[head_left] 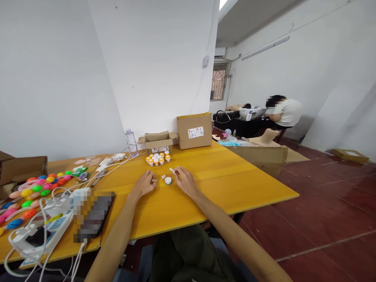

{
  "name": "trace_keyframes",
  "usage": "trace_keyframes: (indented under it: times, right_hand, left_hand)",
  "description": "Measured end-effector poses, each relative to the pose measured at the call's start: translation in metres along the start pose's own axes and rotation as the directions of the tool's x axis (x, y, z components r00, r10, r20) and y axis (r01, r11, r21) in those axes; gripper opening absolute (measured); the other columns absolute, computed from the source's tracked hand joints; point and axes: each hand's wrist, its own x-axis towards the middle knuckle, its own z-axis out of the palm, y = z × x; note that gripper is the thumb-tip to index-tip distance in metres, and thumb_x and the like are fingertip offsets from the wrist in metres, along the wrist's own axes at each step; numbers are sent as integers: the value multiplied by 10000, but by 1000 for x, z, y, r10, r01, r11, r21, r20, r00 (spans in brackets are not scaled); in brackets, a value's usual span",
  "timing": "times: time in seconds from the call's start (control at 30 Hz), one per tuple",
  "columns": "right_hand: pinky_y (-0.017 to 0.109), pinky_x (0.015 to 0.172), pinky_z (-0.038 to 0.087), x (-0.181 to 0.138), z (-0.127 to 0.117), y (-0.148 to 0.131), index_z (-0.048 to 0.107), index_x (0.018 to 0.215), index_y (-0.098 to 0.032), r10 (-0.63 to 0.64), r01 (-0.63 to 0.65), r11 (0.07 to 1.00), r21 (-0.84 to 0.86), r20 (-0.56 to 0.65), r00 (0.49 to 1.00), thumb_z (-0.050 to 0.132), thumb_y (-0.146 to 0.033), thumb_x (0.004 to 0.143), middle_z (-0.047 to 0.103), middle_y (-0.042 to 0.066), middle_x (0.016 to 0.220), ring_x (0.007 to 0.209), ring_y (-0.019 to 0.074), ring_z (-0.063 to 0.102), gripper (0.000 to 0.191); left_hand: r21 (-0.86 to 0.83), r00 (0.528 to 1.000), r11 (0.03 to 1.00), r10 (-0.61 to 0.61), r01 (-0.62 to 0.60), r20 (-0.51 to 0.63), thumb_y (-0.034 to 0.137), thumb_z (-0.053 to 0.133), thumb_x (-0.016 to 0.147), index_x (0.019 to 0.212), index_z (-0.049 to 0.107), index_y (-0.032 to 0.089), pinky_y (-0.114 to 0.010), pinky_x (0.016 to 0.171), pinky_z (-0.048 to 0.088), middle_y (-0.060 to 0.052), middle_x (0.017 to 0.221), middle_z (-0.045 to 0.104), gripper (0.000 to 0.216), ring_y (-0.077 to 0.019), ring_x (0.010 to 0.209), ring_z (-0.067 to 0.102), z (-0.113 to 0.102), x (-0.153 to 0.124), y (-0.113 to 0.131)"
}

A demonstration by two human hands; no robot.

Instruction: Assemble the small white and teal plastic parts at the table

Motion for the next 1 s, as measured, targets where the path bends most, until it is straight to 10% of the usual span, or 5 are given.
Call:
trace_keyframes:
  times: [0.37,0.67,1.0]
  right_hand:
    - [297,733,475,0,1,-1,619,862,-209,9,-8,1000,14,-24,1000,451,-223,933,653,67,828,801,202,610,183]
    - [299,722,472,1,2,0,621,840,-219,18,-18,999,39,-3,1000,439,-226,936,650,58,822,791,199,607,205]
    - [274,675,468,3,1,1,652,833,-215,52,-65,984,166,81,995,463,-250,926,653,32,768,710,171,597,213]
  left_hand:
    - [-265,991,964,-53,18,-126,250,437,893,766,551,224,-289,685,421,-7,712,584,173,-180,696,569,3,6,12]
    - [-667,975,742,-94,-68,-203,444,474,894,950,531,206,-230,559,414,43,650,534,251,-106,529,483,15,13,39]
    - [-692,982,716,-48,-92,-180,413,536,871,1002,613,191,-248,585,449,16,687,603,269,-117,553,525,24,14,40]
